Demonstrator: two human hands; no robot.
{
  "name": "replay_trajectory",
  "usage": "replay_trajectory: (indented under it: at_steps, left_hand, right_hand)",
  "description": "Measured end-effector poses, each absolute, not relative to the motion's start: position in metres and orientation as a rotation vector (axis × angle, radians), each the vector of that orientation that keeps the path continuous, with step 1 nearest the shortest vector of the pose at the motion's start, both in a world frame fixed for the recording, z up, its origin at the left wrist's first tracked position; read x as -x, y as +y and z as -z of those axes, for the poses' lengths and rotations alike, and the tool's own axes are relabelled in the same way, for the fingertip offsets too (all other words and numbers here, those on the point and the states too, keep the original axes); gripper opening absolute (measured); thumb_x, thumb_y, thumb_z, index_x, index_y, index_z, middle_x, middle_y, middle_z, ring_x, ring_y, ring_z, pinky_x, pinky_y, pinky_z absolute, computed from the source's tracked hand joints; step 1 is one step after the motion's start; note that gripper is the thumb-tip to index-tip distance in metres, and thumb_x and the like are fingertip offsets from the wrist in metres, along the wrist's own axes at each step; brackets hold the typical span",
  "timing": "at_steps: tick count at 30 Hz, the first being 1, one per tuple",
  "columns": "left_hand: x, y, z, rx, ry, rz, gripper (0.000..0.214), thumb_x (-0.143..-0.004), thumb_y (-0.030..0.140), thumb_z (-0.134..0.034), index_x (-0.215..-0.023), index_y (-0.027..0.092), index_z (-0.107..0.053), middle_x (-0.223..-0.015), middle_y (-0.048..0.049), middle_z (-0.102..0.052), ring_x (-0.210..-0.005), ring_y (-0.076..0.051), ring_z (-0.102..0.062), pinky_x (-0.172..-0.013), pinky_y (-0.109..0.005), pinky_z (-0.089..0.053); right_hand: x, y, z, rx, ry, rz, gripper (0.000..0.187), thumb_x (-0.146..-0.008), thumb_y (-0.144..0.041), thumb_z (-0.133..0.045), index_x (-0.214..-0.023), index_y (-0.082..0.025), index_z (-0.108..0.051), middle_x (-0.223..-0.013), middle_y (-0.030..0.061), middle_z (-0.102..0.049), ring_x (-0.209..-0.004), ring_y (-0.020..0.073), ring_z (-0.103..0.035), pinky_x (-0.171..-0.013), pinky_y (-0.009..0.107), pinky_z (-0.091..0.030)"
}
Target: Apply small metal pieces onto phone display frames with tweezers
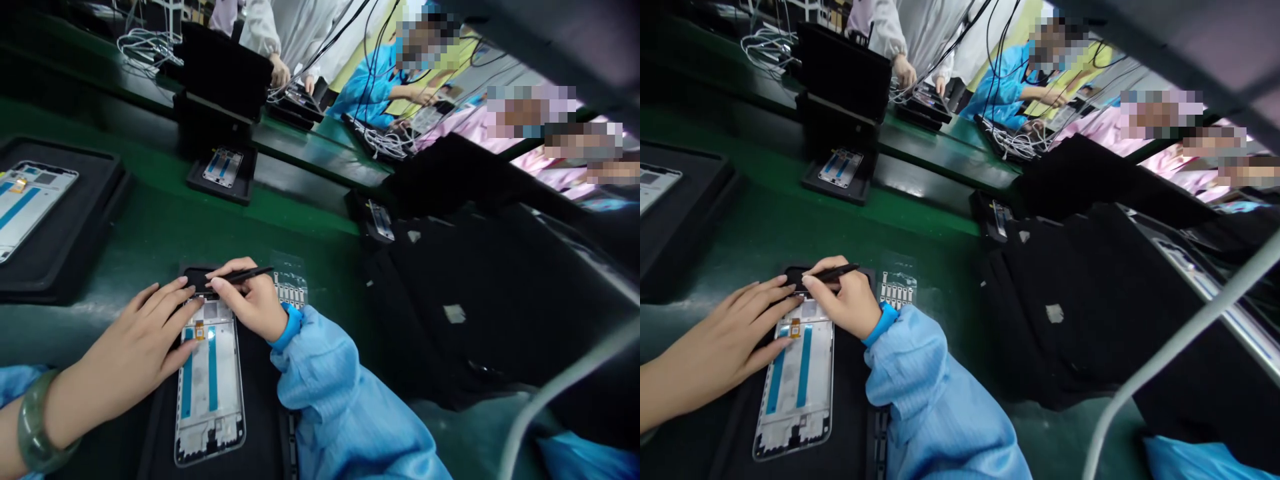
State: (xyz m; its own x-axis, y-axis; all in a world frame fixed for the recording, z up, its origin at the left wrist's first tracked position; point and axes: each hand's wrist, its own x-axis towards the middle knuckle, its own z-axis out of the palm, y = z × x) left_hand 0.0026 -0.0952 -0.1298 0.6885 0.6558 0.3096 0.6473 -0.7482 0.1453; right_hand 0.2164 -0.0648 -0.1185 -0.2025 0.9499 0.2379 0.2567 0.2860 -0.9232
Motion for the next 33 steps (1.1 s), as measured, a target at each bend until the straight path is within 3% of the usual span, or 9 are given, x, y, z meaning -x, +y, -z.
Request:
replay_trajectory:
  at_steps: [5, 12, 22, 33]
  left_hand:
    - [-0.0022, -0.0967, 0.128, -2.883, 1.101, -0.539, 0.048, -0.101, 0.045, -0.04, -0.135, 0.014, -0.055, -0.135, -0.0128, -0.062, -0.134, -0.033, -0.049, -0.103, -0.052, -0.042]
    - [-0.001, -0.0977, 0.1269, -2.892, 1.087, -0.526, 0.048, -0.1, 0.043, -0.043, -0.137, 0.014, -0.053, -0.137, -0.0125, -0.061, -0.137, -0.033, -0.046, -0.105, -0.053, -0.042]
    - [-0.0026, -0.0972, 0.1268, -2.863, 1.094, -0.507, 0.049, -0.1, 0.044, -0.043, -0.138, 0.014, -0.053, -0.139, -0.0133, -0.06, -0.138, -0.034, -0.045, -0.106, -0.055, -0.042]
    - [-0.0029, -0.0982, 0.1252, -2.83, 1.11, -0.495, 0.046, -0.099, 0.042, -0.044, -0.134, 0.014, -0.055, -0.138, -0.0148, -0.059, -0.136, -0.035, -0.046, -0.105, -0.056, -0.043]
  right_hand:
    - [-0.2156, -0.0635, 0.1209, 1.188, -1.57, -1.123, 0.019, -0.091, -0.039, -0.061, -0.097, -0.022, -0.056, -0.097, 0.0053, -0.07, -0.079, 0.0159, -0.073, -0.072, 0.029, -0.061]
    - [-0.2143, -0.0645, 0.1141, 1.218, -1.626, -1.094, 0.012, -0.089, -0.032, -0.061, -0.091, -0.022, -0.055, -0.085, 0.002, -0.068, -0.071, 0.0149, -0.071, -0.062, 0.026, -0.058]
    - [-0.2122, -0.0632, 0.1142, 1.179, -1.768, -0.923, 0.008, -0.089, -0.028, -0.061, -0.088, -0.021, -0.058, -0.085, 0.0003, -0.065, -0.07, 0.0107, -0.068, -0.067, 0.023, -0.059]
    - [-0.2107, -0.0637, 0.1172, 1.143, -1.927, -0.74, 0.01, -0.093, -0.029, -0.06, -0.093, -0.02, -0.06, -0.091, 0.0031, -0.068, -0.078, 0.013, -0.071, -0.074, 0.023, -0.06]
